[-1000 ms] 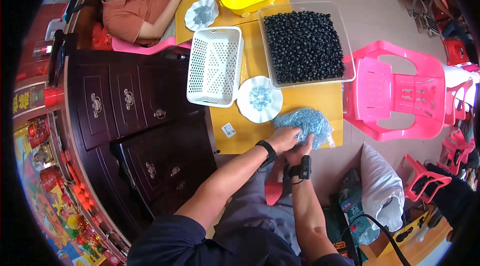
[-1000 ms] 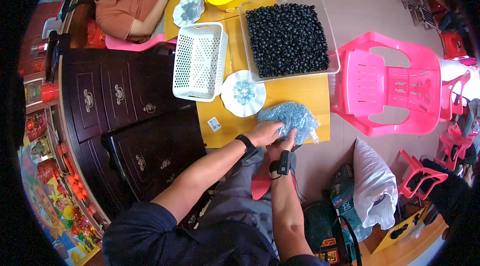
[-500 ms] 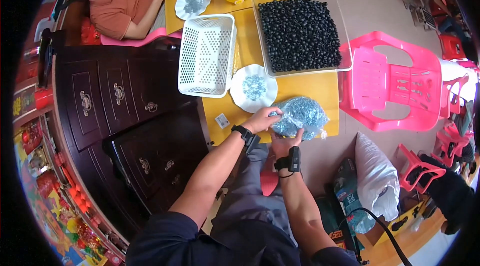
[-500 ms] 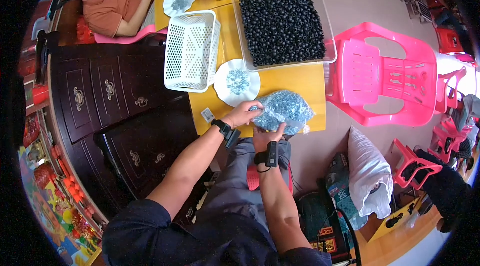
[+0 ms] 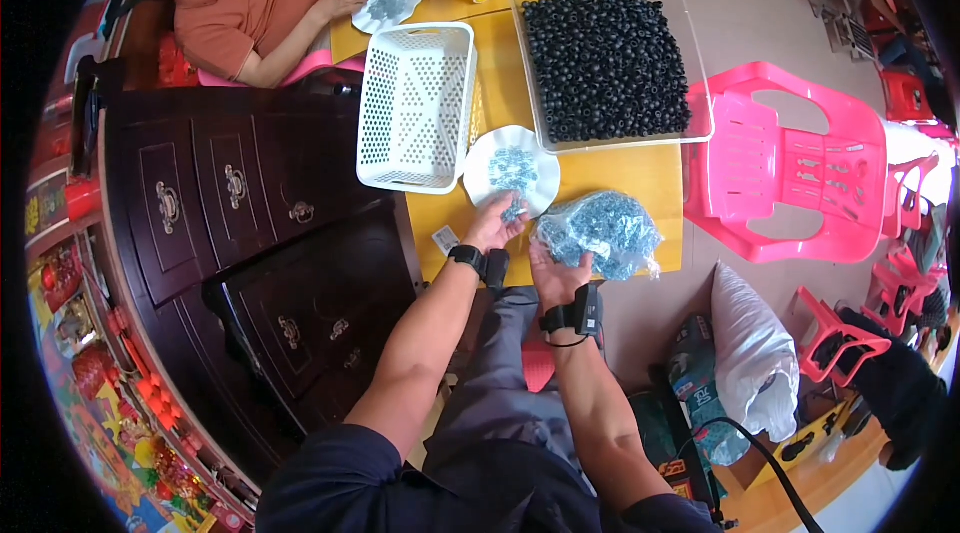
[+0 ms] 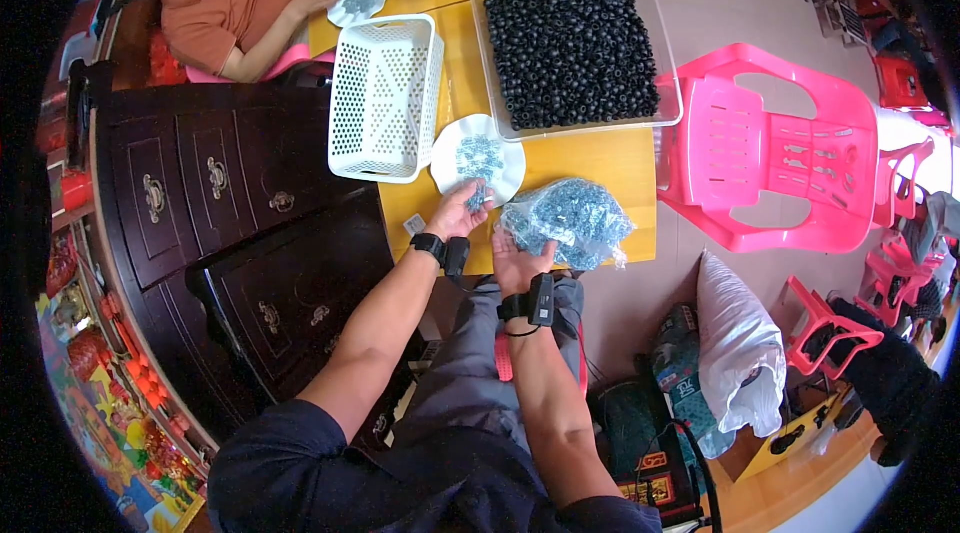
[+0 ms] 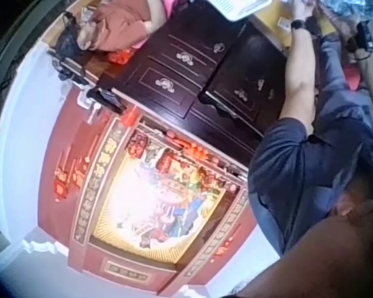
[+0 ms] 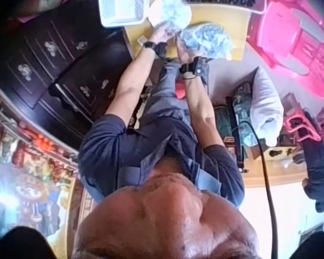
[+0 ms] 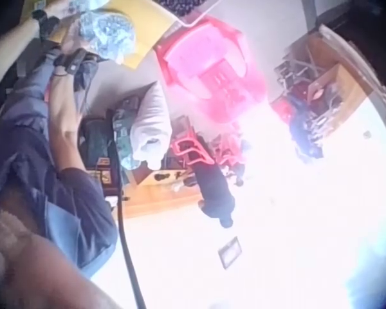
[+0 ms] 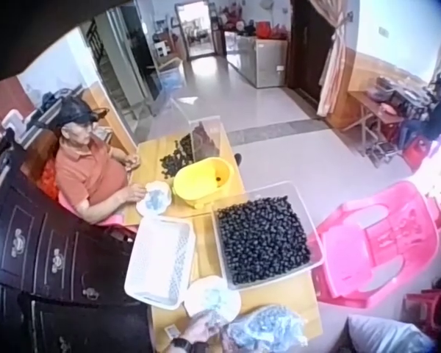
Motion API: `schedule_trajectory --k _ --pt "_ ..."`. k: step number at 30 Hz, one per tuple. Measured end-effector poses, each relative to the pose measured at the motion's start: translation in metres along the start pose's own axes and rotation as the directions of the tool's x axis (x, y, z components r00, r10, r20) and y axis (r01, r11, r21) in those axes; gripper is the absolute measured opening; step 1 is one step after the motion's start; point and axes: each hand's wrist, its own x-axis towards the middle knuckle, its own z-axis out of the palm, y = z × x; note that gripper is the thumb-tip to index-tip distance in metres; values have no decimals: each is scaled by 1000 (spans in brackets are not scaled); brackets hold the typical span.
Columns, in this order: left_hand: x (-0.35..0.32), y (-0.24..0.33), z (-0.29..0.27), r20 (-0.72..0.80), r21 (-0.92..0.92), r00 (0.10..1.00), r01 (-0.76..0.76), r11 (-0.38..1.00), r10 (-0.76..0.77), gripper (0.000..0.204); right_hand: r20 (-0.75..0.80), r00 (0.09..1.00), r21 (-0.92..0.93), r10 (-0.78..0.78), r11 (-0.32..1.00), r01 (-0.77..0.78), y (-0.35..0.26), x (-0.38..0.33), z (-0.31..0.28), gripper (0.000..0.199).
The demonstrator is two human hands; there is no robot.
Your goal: The person pours black beads from a white bag into a container and then transfers them into a tray. They then take a plastic bag of blue beads and press it with their hands.
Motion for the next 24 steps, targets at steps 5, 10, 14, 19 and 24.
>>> schedule_trajectory --k 5,10,14,19,24 --pt "0 9 12 -15 -114 997 -79 990 77 44 -49 999 65 6 998 -3 -2 2 -2 86" --pt "-11 18 26 -100 -91 979 -186 978 177 48 -33 999 42 37 998 -36 -2 -5 0 86" --pt "-34 19 43 -64 138 959 -266 954 276 47 -35 999 11 25 1000 -25 -15 1 -19 71" --pt "-78 -17 51 299 726 869 -475 497 393 22 -223 975 -27 -11 1000 5 -20 -11 -32 60" --pt "-74 -35 76 513 803 745 -592 67 426 29 -212 952 -210 -220 962 176 -31 -11 -51 36"
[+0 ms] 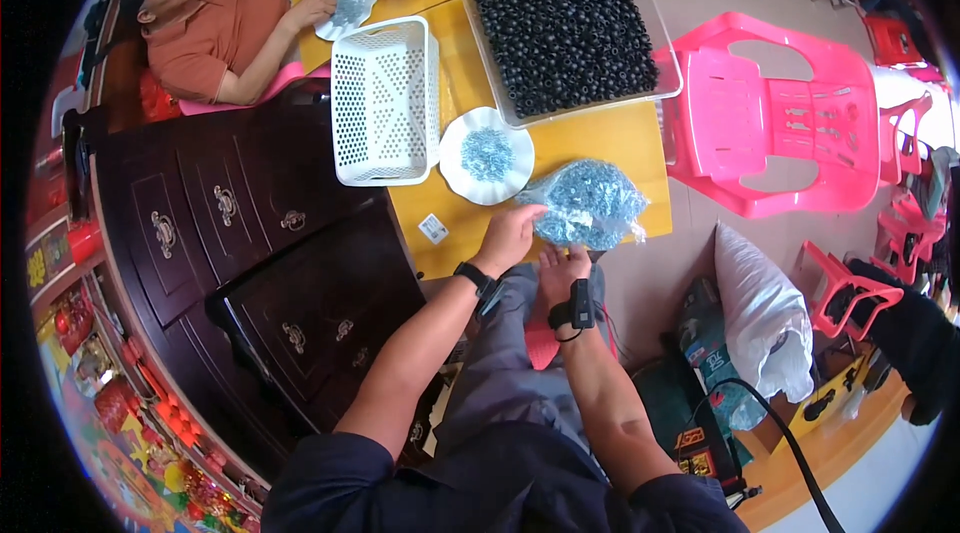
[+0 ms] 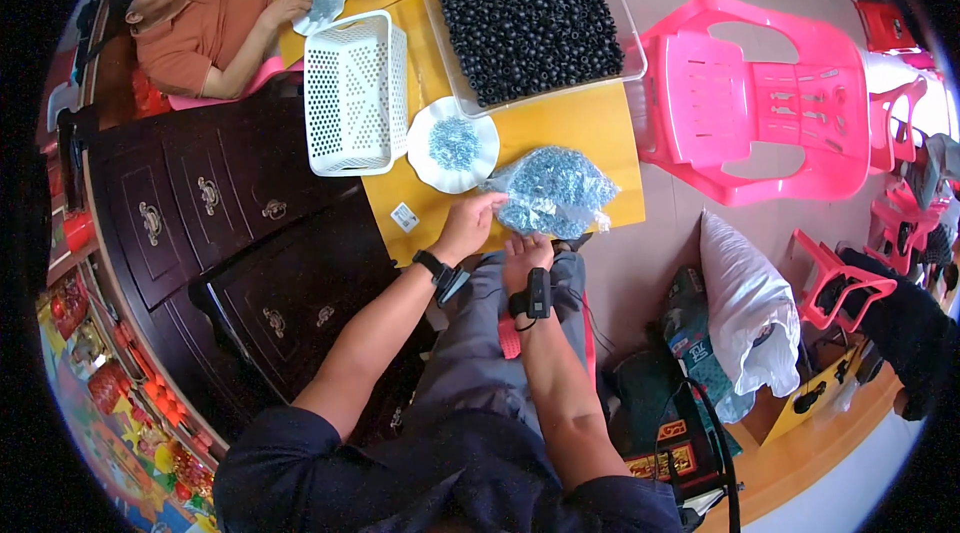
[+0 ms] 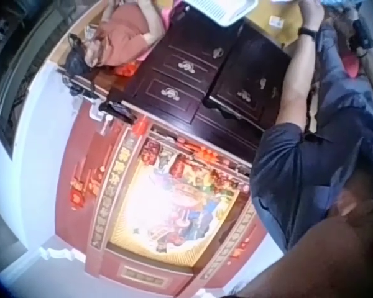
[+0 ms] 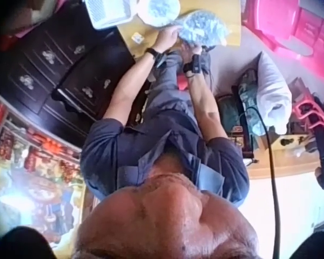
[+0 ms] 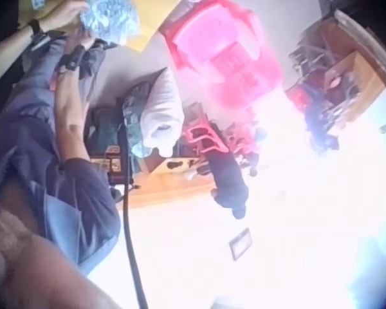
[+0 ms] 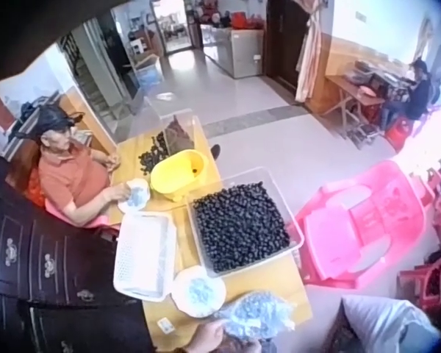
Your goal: The person pours black beads from a white bag into a container and then transfers them into a tray. They then take a plastic bag of blue beads and press it with their hands.
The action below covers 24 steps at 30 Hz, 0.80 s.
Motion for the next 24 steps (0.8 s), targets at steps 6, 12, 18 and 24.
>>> schedule_trajectory --k 6,12,18,24 --pt "15 -4 4 291 302 947 -225 926 135 29 51 992 -89 -116 989 121 -11 11 -9 21" --pt "23 0 6 324 364 922 -329 871 213 31 154 981 -216 -119 965 151 -11 22 -22 25" --pt "25 -1 6 197 484 974 -193 854 108 23 84 991 -81 -106 990 113 -15 8 7 24" --pt "19 2 6 98 462 962 -270 845 253 11 3 952 -224 -306 928 299 -20 8 7 22"
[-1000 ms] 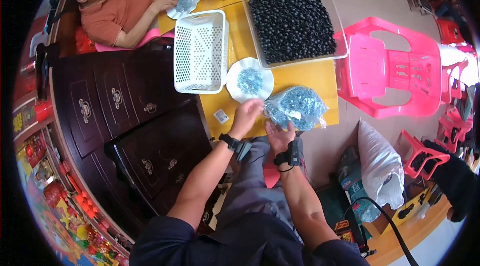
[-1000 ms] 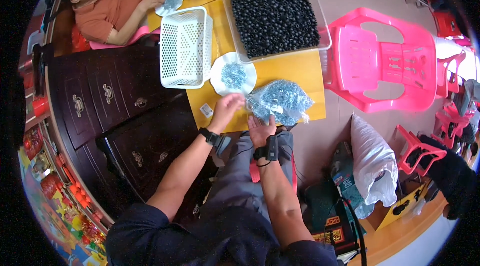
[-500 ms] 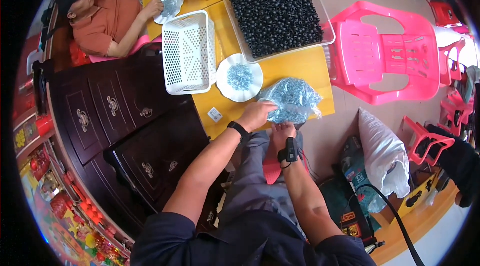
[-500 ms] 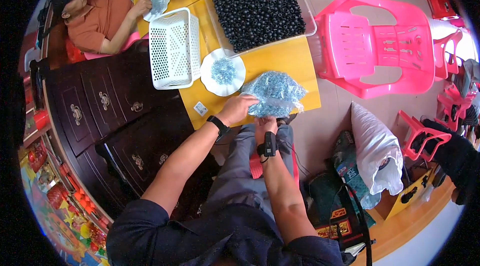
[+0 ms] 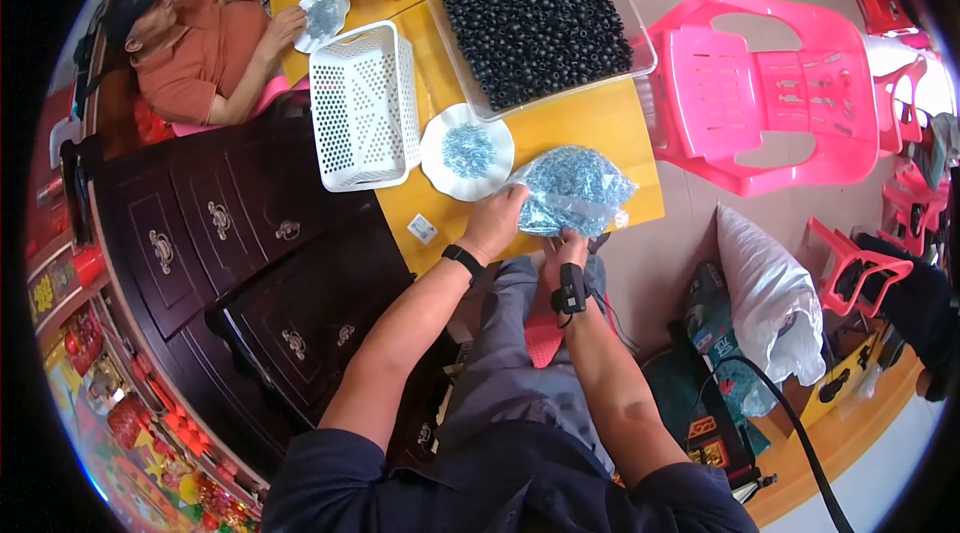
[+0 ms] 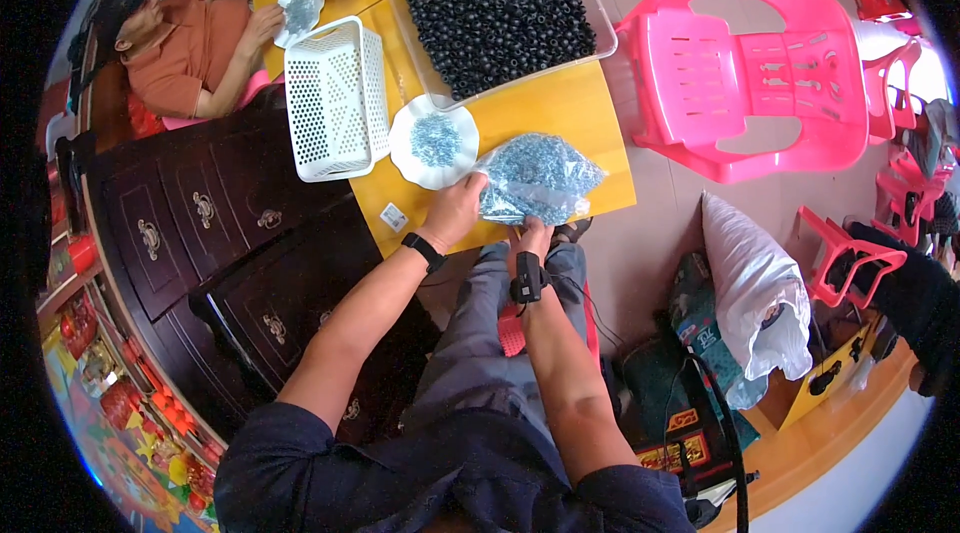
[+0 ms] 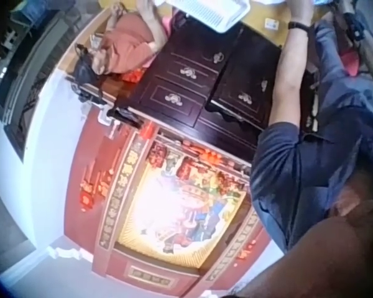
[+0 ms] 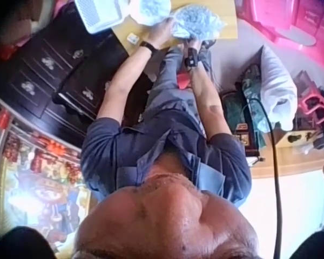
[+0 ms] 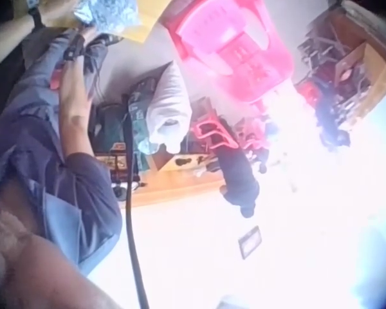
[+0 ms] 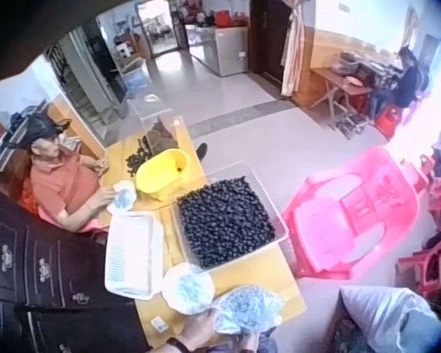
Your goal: The person pours black beads from a white bag into a container and then transfers them into a tray. They then take a plastic bag of blue beads and press it with their hands.
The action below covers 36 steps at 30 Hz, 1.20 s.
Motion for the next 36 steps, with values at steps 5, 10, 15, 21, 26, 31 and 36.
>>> schedule_trajectory --k 5,10,15,21,26,31,36 --pt "1 0 0 -15 145 1000 14 989 -12 8 18 997 8 73 997 -74 6 10 -9 22" --pt "-2 -5 -3 115 149 993 -27 988 10 17 47 991 -14 127 992 -127 4 14 -13 20" --pt "1 9 -11 234 158 971 -89 983 51 26 53 985 26 167 985 -169 0 10 -12 15" --pt "18 25 -2 170 29 969 -186 982 178 27 67 998 117 -12 993 4 3 19 -20 24" --pt "20 -1 14 112 96 938 -338 936 327 26 75 982 -1 -175 984 175 -20 8 -9 55" --pt "21 12 23 248 138 962 -154 978 117 17 104 980 -122 -169 976 182 -33 5 -9 68" --pt "22 29 21 273 105 962 -16 994 -14 18 147 975 -202 -169 959 197 -34 6 -14 64"
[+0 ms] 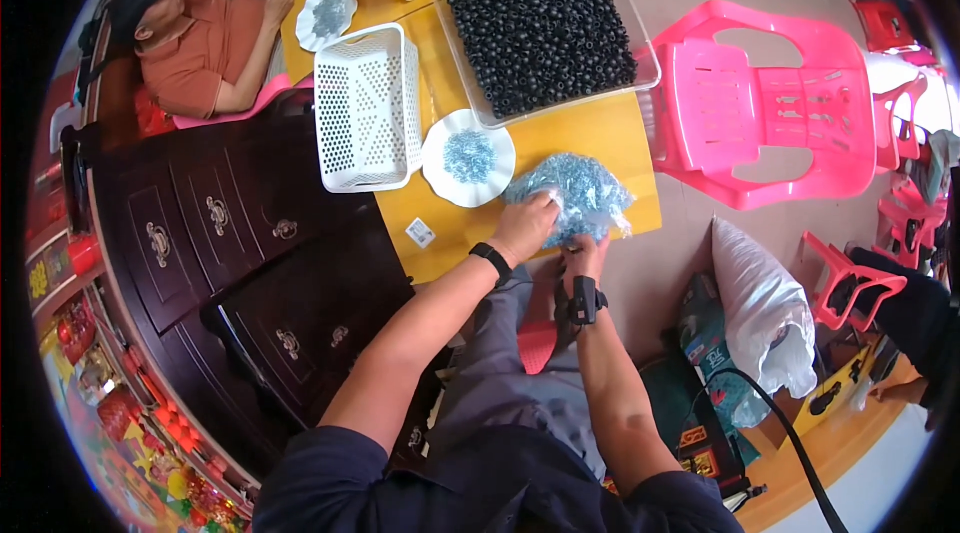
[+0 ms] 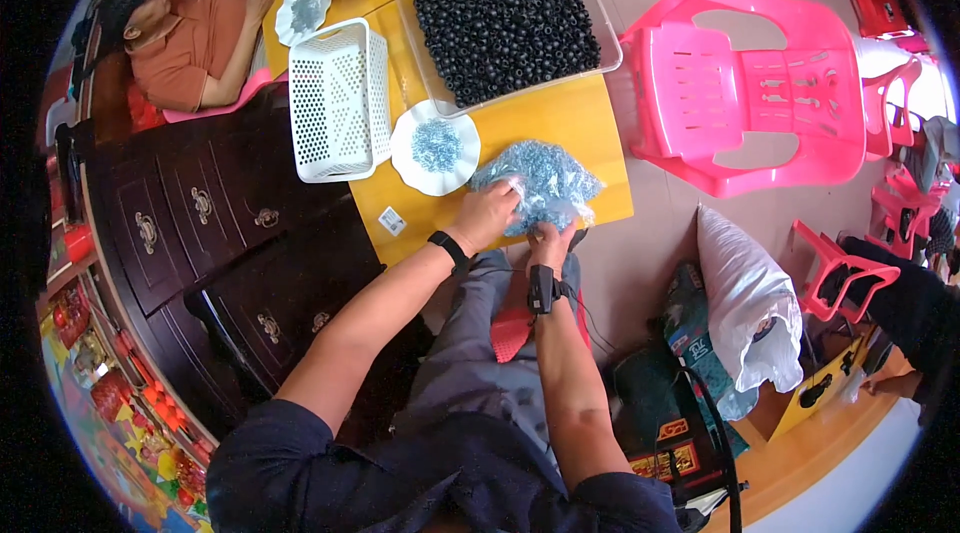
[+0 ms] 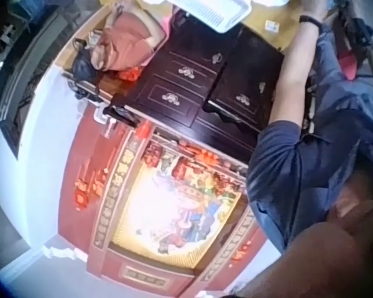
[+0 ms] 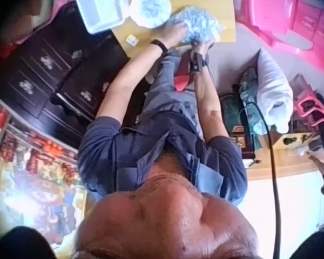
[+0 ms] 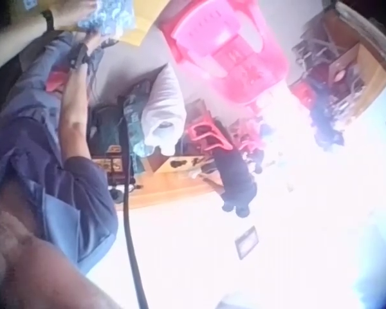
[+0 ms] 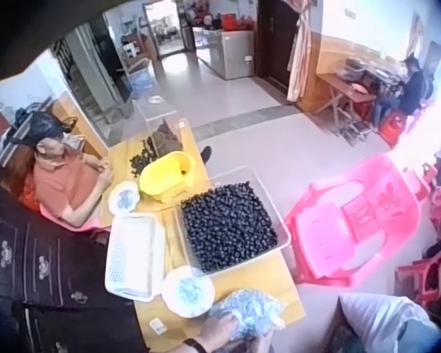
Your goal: The person pours black beads from a white bag into a container and then transfers them into a tray. They then take a plastic bag of blue beads and press it with their hands.
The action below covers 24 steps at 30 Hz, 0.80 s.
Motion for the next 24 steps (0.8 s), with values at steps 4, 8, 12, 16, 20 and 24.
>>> schedule_trajectory --k 4,8,12,16,20,24 --pt "1 12 6 -40 -36 999 -1 999 -1 48 92 996 158 4 987 -19 -3 10 -9 59" --pt "12 5 18 -35 -105 998 45 994 -49 71 137 990 209 -42 978 12 -10 8 5 59" --pt "37 -3 12 205 -315 971 184 931 -123 70 117 991 129 59 989 -74 -27 1 15 69" --pt "49 -17 16 134 -304 989 95 948 -56 61 242 967 105 74 989 -102 -29 3 15 77" --pt "54 -20 18 209 -385 978 94 918 -12 56 263 960 117 94 985 -128 -27 7 10 77" --pt "59 -21 17 291 -399 955 76 914 48 50 320 934 148 158 966 -213 -30 3 14 79"
